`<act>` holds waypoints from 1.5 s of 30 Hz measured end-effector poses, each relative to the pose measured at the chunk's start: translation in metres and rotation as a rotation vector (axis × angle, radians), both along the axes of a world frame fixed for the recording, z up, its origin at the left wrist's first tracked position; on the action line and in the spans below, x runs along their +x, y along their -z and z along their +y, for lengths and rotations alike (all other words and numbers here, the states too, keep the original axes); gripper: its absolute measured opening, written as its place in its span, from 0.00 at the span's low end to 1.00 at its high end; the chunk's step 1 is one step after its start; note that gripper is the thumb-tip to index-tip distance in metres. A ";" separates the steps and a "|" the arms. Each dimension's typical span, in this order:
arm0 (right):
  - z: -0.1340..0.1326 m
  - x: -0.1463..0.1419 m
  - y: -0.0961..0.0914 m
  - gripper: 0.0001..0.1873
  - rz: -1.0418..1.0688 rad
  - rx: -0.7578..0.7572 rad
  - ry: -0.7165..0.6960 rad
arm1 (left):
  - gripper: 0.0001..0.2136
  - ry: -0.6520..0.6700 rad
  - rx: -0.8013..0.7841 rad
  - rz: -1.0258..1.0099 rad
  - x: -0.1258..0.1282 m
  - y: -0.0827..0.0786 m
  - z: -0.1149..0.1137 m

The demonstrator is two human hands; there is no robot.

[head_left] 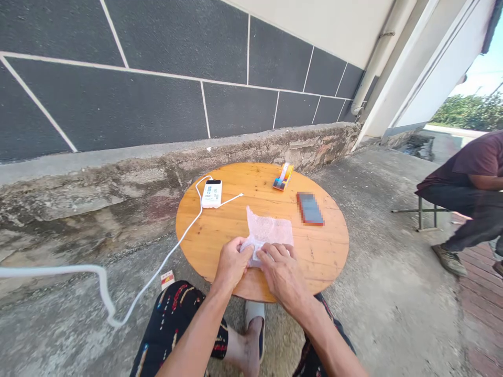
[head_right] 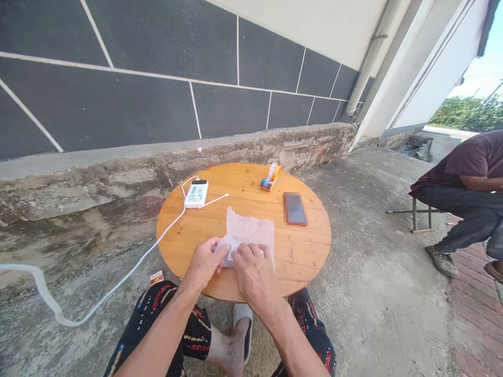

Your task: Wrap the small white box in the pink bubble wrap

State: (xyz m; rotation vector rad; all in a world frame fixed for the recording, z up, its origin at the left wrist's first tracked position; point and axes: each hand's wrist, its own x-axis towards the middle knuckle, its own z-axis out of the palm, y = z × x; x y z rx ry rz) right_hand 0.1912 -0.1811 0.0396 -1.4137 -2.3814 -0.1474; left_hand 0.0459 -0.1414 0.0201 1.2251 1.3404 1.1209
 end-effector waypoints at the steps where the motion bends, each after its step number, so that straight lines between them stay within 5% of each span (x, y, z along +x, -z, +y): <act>1: 0.000 0.000 0.000 0.12 -0.001 0.002 -0.001 | 0.07 -0.002 0.005 -0.005 0.001 0.000 -0.001; 12: -0.002 0.001 0.000 0.15 0.037 0.011 -0.012 | 0.08 0.031 0.018 0.000 0.005 -0.006 -0.003; 20: -0.001 0.004 -0.004 0.14 0.055 -0.030 -0.037 | 0.12 0.191 0.015 0.062 -0.006 -0.019 -0.006; 36: 0.000 0.009 -0.010 0.15 0.152 -0.060 -0.076 | 0.08 0.310 0.332 0.549 -0.009 -0.030 -0.002; 45: 0.006 0.013 -0.012 0.16 0.193 -0.052 -0.102 | 0.05 0.316 0.360 0.650 -0.004 -0.029 0.003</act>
